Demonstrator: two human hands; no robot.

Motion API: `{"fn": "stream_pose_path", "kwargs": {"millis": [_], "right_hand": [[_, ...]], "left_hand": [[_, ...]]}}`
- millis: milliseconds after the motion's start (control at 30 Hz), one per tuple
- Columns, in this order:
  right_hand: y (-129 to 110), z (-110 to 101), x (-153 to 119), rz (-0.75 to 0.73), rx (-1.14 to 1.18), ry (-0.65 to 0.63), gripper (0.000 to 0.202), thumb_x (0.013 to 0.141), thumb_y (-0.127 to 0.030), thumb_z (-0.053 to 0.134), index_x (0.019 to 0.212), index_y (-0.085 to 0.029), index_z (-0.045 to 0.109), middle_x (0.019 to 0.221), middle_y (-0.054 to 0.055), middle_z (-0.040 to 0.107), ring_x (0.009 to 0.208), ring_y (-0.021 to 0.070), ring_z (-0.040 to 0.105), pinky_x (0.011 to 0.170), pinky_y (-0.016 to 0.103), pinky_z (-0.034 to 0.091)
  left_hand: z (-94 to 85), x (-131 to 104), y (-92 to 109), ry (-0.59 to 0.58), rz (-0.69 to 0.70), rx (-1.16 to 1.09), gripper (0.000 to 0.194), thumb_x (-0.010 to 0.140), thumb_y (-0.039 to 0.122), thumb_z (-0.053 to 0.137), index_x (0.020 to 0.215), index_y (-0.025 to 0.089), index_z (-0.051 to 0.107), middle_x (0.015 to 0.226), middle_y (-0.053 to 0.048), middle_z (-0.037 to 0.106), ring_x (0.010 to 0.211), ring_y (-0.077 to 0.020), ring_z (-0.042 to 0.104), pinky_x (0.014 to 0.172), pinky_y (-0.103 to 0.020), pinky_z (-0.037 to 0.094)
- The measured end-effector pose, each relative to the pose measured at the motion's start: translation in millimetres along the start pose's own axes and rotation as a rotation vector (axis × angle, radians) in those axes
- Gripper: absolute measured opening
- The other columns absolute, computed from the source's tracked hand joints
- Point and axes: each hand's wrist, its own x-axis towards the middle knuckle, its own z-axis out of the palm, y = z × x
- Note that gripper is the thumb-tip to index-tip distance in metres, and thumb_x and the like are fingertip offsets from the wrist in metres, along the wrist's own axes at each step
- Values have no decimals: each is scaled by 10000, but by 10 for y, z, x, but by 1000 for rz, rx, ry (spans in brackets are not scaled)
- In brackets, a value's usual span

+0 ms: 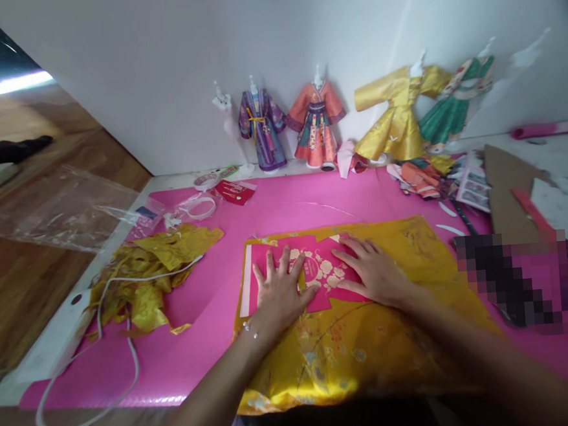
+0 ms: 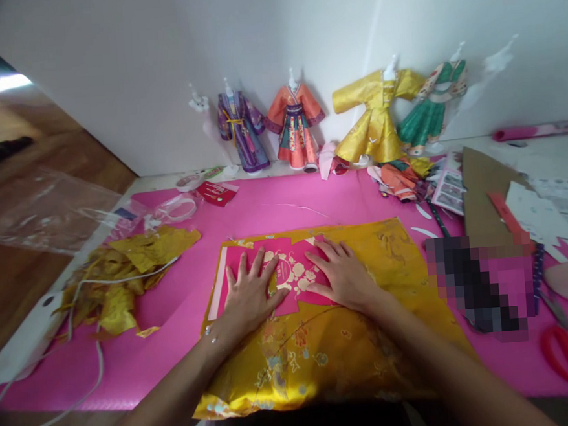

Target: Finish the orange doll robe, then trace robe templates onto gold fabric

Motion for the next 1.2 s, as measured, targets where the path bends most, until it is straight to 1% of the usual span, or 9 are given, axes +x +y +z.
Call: {"fn": "stream_pose_path", "kwargs": {"millis": [167,300,400,467,633,733,867,1067,1200], "right_hand": [[110,-71,10,-38,63,-65,663,899,-595,589,1430,-203,530,1557,165,392,1397,362,395,1116,563,366],[177,-99,7,-64,83,-98,726,864,-623,627,1444,-201,517,1580,159,363,1422,362,365,1141,560,333],[183,-106,3,-58,70,-103,710,871,-612,626,1434,-190,530,1585,157,359,1430,360,358,1150,558,320],[200,-114,-7,-63,79,-132,723,874,-605,627,1456,-193,505,1610,143,315,1455,355,321,1162,567,301],[307,-132,-35,-93,169,-237,957,783,-664,701,1541,-182,370,1644,153,194,1518,339,177,1209,575,203],[345,-130,-27,-81,192,-228,980,737,-661,747,1532,-211,392,1636,150,228,1513,342,197,1209,575,195],[349,-128,-4,-83,215,-201,978,707,-670,766,1521,-258,411,1623,129,287,1488,355,260,1184,600,238],[347,-101,-39,-85,175,-221,980,746,-672,730,1547,-245,361,1636,124,249,1508,364,197,1188,607,228],[339,-120,-39,-77,160,-200,878,784,-674,690,1501,-228,451,1618,119,304,1496,380,223,1171,616,263]], "left_hand": [[50,15,-31,34,17,13,794,895,736,394,1568,332,277,1681,-58,125,1491,-510,52,1120,-776,73],[79,29,-43,50,21,30,793,899,736,378,1569,323,281,1679,-62,137,1491,-510,54,1115,-780,91],[83,32,-43,57,23,46,781,905,717,392,1568,317,285,1677,-66,148,1489,-509,66,1115,-775,104],[79,30,-40,58,21,52,780,905,709,401,1568,312,288,1677,-68,151,1487,-512,78,1115,-774,111],[51,21,-24,57,19,62,778,903,698,413,1564,302,306,1671,-71,173,1483,-513,102,1116,-776,108],[35,18,-14,49,14,69,775,904,681,433,1565,298,304,1670,-76,176,1482,-513,110,1120,-771,107],[32,17,-12,39,7,53,776,905,686,428,1568,306,293,1674,-71,160,1486,-513,87,1116,-776,111],[33,16,-26,40,14,33,793,897,715,413,1567,307,295,1670,-81,172,1488,-512,74,1106,-784,113],[28,15,-26,35,19,12,802,888,731,413,1565,318,292,1672,-83,164,1486,-518,68,1104,-788,97]]}}
